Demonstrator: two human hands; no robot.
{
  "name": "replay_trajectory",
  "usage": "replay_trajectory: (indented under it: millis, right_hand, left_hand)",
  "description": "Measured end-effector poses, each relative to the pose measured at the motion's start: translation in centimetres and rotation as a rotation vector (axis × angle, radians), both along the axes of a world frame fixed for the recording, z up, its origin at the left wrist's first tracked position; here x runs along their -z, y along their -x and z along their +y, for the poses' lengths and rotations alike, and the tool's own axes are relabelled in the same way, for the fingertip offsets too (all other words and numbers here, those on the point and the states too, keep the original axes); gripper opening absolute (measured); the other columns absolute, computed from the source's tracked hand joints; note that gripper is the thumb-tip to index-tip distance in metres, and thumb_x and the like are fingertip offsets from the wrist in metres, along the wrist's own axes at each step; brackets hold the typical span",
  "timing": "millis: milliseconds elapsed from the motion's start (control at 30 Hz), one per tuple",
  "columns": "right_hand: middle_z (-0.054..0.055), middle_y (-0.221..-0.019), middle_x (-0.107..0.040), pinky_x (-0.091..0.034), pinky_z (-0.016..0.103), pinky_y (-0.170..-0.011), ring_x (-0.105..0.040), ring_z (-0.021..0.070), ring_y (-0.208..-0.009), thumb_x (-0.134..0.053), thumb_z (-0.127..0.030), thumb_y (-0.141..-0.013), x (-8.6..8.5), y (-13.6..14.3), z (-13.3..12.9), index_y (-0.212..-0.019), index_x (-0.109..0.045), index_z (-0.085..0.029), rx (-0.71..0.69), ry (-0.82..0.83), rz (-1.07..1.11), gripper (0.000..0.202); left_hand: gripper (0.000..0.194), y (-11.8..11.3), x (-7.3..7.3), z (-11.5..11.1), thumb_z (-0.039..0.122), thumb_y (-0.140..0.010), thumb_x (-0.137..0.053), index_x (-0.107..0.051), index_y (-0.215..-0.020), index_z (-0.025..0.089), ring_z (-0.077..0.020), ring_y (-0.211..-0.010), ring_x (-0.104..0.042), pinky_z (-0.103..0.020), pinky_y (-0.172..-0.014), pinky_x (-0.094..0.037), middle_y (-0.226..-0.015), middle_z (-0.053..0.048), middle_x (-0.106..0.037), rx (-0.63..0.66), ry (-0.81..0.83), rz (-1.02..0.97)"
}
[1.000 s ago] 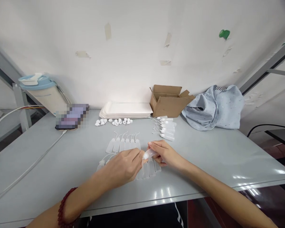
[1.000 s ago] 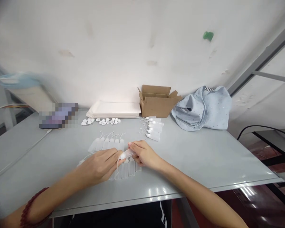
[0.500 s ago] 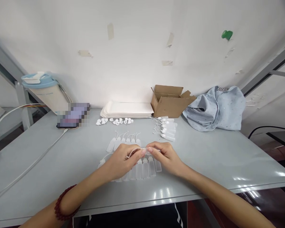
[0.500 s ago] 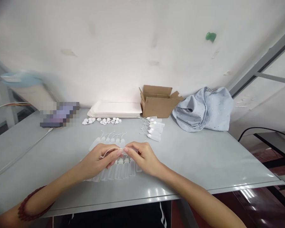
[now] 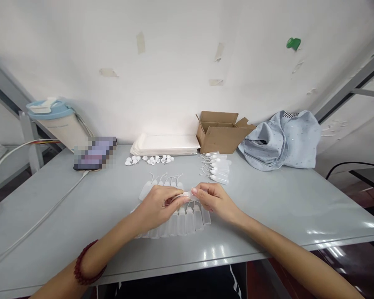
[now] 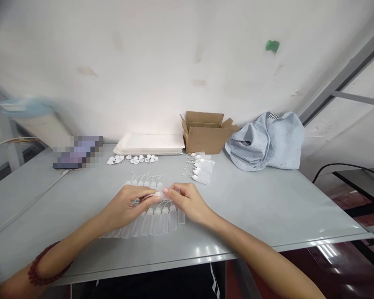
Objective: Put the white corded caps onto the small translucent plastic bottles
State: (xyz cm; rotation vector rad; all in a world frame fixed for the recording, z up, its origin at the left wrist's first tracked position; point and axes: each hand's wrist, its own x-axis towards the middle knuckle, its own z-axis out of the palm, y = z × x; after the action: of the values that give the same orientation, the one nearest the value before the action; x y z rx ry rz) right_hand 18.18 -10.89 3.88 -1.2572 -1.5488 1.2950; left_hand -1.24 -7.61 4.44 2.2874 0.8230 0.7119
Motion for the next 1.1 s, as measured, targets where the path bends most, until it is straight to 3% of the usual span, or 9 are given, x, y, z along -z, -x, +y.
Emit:
replay_trajectory:
  millis: [133,233,333,467,600,700,800,967,1100]
  right_hand:
    - [0.0,-0.063,-0.055,-0.036,0.023,-0.053,-0.047,0.0117,-0.058,-0.049,-0.045,-0.089,0.3,-1.3,1.5,-0.083,-0.063,-0.015,0.156,-0.239,-0.218,0.033]
    - [0.007,-0.09,-0.064,-0.043,0.029,-0.064,-0.056,0.0179,-0.077,-0.044,-0.039,-0.092,1.2,-3.2,3.3,-0.102,-0.064,-0.017,0.274,-0.45,-0.417,0.031]
    - [0.01,-0.091,-0.065,-0.045,0.038,-0.075,-0.055,0.024,-0.085,-0.046,-0.032,-0.089,2.5,-5.4,5.1,-0.105,-0.065,-0.018,0.348,-0.649,-0.667,0.029]
    - [0.014,-0.095,-0.066,-0.044,0.043,-0.083,-0.055,0.0275,-0.09,-0.048,-0.022,-0.086,3.5,-7.3,6.4,-0.099,-0.067,-0.015,0.353,-0.773,-0.844,0.024]
    - [0.014,-0.095,-0.065,-0.044,0.042,-0.082,-0.054,0.0276,-0.092,-0.048,-0.02,-0.084,3.0,-7.3,6.2,-0.091,-0.065,-0.014,0.365,-0.819,-0.852,0.02]
    - [0.012,-0.086,-0.064,-0.044,0.037,-0.075,-0.056,0.0238,-0.083,-0.046,-0.019,-0.084,1.7,-6.5,5.0,-0.082,-0.06,-0.016,0.303,-0.756,-0.805,0.014]
    - [0.001,-0.065,-0.057,-0.038,0.026,-0.054,-0.05,0.0139,-0.058,-0.048,-0.02,-0.082,0.1,-5.4,3.2,-0.075,-0.052,-0.018,0.126,-0.471,-0.745,0.008]
    - [-0.007,-0.043,-0.03,-0.018,0.024,-0.042,-0.023,0.0065,-0.043,-0.046,-0.022,-0.081,-1.6,-4.1,1.0,-0.049,-0.031,-0.019,-0.28,-0.17,-0.76,0.035]
    - [-0.004,-0.042,-0.049,-0.027,0.021,-0.043,-0.034,0.0061,-0.04,-0.046,-0.022,-0.079,-1.8,-3.7,0.8,-0.047,-0.038,-0.017,-0.454,-0.013,-0.751,0.034]
  left_hand:
    - [0.028,1.4,-0.7,1.7,0.036,-0.088,-0.048,-0.064,-0.076,0.017,-0.0123,-0.058,-0.053,-0.021,-0.053,-0.041,-0.066,-0.001,-0.064,-0.205,0.025,-0.028]
    - [0.027,3.5,-0.9,3.8,0.04,-0.086,-0.05,-0.065,-0.083,0.018,-0.0146,-0.064,-0.06,-0.023,-0.063,-0.047,-0.071,-0.001,-0.066,-0.419,-0.009,-0.02]
    - [0.03,6.3,-1.0,6.0,0.038,-0.088,-0.043,-0.062,-0.09,0.016,-0.0155,-0.071,-0.063,-0.022,-0.068,-0.048,-0.079,-0.001,-0.068,-0.65,-0.129,0.181]
    - [0.027,9.6,-0.9,7.8,0.03,-0.088,-0.042,-0.059,-0.101,0.013,-0.0244,-0.096,-0.059,-0.037,-0.09,-0.043,-0.098,-0.005,-0.065,-0.692,-0.17,0.327]
    - [0.031,10.9,0.0,8.8,0.022,-0.086,-0.042,-0.057,-0.108,0.008,-0.0339,-0.11,-0.051,-0.048,-0.096,-0.038,-0.109,-0.014,-0.061,-0.673,-0.176,0.434]
    - [0.034,10.7,1.0,9.4,0.019,-0.085,-0.041,-0.056,-0.113,0.008,-0.0318,-0.112,-0.051,-0.044,-0.098,-0.037,-0.117,-0.014,-0.058,-0.632,-0.181,0.467]
    - [0.036,10.3,2.1,10.1,0.018,-0.083,-0.041,-0.057,-0.114,0.008,-0.0281,-0.101,-0.057,-0.041,-0.094,-0.041,-0.115,-0.014,-0.059,-0.637,-0.184,0.48]
    - [0.036,10.3,3.2,10.8,0.022,-0.079,-0.041,-0.063,-0.105,0.009,-0.027,-0.088,-0.063,-0.038,-0.085,-0.046,-0.099,-0.014,-0.065,-0.646,-0.175,0.509]
    - [0.034,10.4,3.1,10.7,0.024,-0.078,-0.039,-0.064,-0.099,0.013,-0.0287,-0.089,-0.063,-0.038,-0.082,-0.046,-0.094,-0.014,-0.067,-0.643,-0.165,0.536]
